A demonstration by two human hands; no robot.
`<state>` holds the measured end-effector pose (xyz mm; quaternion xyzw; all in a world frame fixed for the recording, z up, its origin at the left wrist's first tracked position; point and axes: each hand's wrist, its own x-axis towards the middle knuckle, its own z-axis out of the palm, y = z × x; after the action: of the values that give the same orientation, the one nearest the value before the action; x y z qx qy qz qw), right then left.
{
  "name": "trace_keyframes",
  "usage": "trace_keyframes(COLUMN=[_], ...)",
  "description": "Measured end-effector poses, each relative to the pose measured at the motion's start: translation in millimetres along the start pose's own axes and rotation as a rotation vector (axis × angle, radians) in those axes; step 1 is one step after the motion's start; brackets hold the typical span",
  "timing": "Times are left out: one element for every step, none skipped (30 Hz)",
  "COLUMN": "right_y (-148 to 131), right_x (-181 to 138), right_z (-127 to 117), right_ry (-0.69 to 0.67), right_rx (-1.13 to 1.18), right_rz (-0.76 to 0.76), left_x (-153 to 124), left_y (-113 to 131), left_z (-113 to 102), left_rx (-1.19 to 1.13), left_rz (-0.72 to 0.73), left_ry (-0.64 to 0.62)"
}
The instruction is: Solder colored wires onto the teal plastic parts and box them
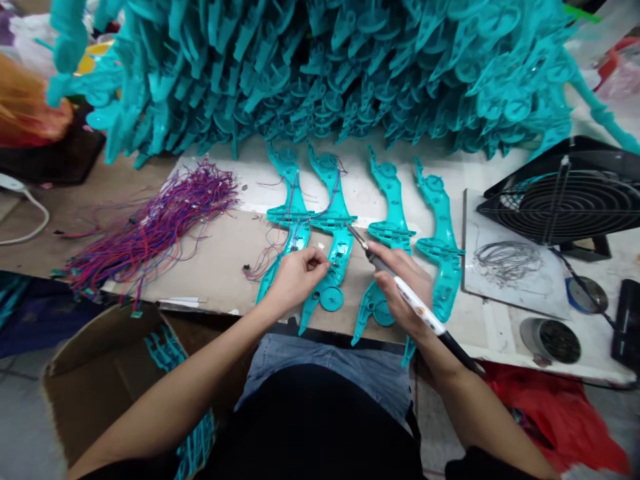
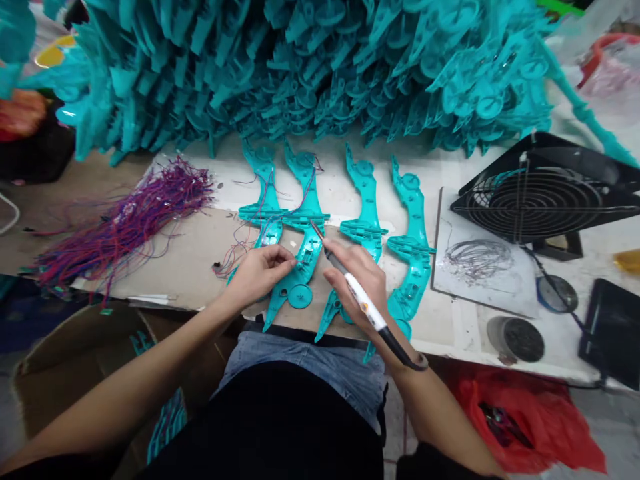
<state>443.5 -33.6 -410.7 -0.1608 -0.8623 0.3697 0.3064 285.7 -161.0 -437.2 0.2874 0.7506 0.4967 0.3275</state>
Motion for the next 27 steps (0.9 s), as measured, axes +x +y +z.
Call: trace_keyframes(right_y=[-0.8,-1.9,-3.2,-4.5,-5.7,-6.4,-6.8,-6.6,-6.1,-5.4,-4.5,-3.6,-2.7,-2.0,-1.3,-0.7,-0.1,0.4,0.8,1.1,1.3,1.3,1.2,1.1,0.9,0.8,0.7], right_x=[-7.1,-13.9,-20.1,-25.3,-29.4,-32.2,-33.9,-34.7,-34.7,-34.3,-33.7,-33.0,-32.5,-32.1,-31.9,-31.9,-31.9,-32.0,-32.0,-31.9,-31.8,-31.6,-31.4,-31.2,-31.1,-31.1,-31.1], right_z=[-2.5,-3.8,-4.1,-3.5,-2.4,-1.0,0.3,1.5,2.5,3.3,4.1,4.9,5.7,6.6,7.6,8.7,9.7,10.7,11.4,12.0,12.3,12.4,12.5,12.5,12.5,12.6,12.7], right_ry=[0.026,0.049,0.066,0.076,0.077,0.071,0.061,0.054,0.047,0.041,0.034,0.026,0.017,0.009,0.005,0.003,0.001,-0.001,-0.002,-0.005,-0.007,-0.008,-0.009,-0.010,-0.012,-0.015,-0.017], right_rx=[0.011,0.031,0.053,0.072,0.086,0.094,0.100,0.106,0.113,0.120,0.125,0.125,0.123,0.117,0.112,0.106,0.100,0.094,0.087,0.078,0.069,0.061,0.055,0.052,0.052,0.054,0.057], right_rz=[-0.019,-0.031,-0.043,-0.055,-0.066,-0.076,-0.081,-0.082,-0.082,-0.083,-0.088,-0.096,-0.102,-0.109,-0.116,-0.126,-0.139,-0.155,-0.172,-0.189,-0.206,-0.221,-0.234,-0.244,-0.251,-0.255,-0.258], left_x=[0.4,0.6,0.6,0.5,0.4,0.2,0.1,0.2,0.4,0.8,1.2,1.8,2.3,2.8,3.3,3.6,3.9,4.0,4.1,4.1,4.1,4.1,4.2,4.3,4.5,4.7,5.0], left_y=[-2.1,-3.8,-5.1,-5.9,-6.3,-6.5,-6.5,-6.5,-6.5,-6.8,-7.1,-7.5,-8.0,-8.4,-8.7,-8.8,-8.8,-8.6,-8.3,-7.9,-7.6,-7.4,-7.3,-7.4,-7.6,-7.9,-8.4], left_z=[1.1,2.1,2.8,3.4,3.6,3.6,3.3,2.9,2.3,1.6,1.0,0.3,-0.2,-0.7,-1.0,-1.3,-1.4,-1.6,-1.6,-1.7,-1.7,-1.8,-1.8,-1.8,-1.8,-1.8,-1.7], left_rx=[0.004,0.005,0.006,0.009,0.015,0.022,0.029,0.036,0.040,0.044,0.049,0.056,0.063,0.070,0.075,0.076,0.077,0.078,0.080,0.084,0.088,0.091,0.091,0.091,0.089,0.086,0.084], left_rz=[-0.001,-0.003,-0.005,-0.007,-0.008,-0.009,-0.009,-0.007,-0.005,-0.003,-0.002,-0.001,0.000,0.002,0.005,0.008,0.009,0.009,0.008,0.007,0.007,0.008,0.011,0.013,0.015,0.015,0.015], left_ry=[-0.002,-0.003,-0.003,-0.003,-0.001,0.002,0.004,0.005,0.004,0.000,-0.004,-0.009,-0.014,-0.017,-0.020,-0.021,-0.021,-0.020,-0.019,-0.018,-0.017,-0.016,-0.016,-0.016,-0.017,-0.018,-0.018])
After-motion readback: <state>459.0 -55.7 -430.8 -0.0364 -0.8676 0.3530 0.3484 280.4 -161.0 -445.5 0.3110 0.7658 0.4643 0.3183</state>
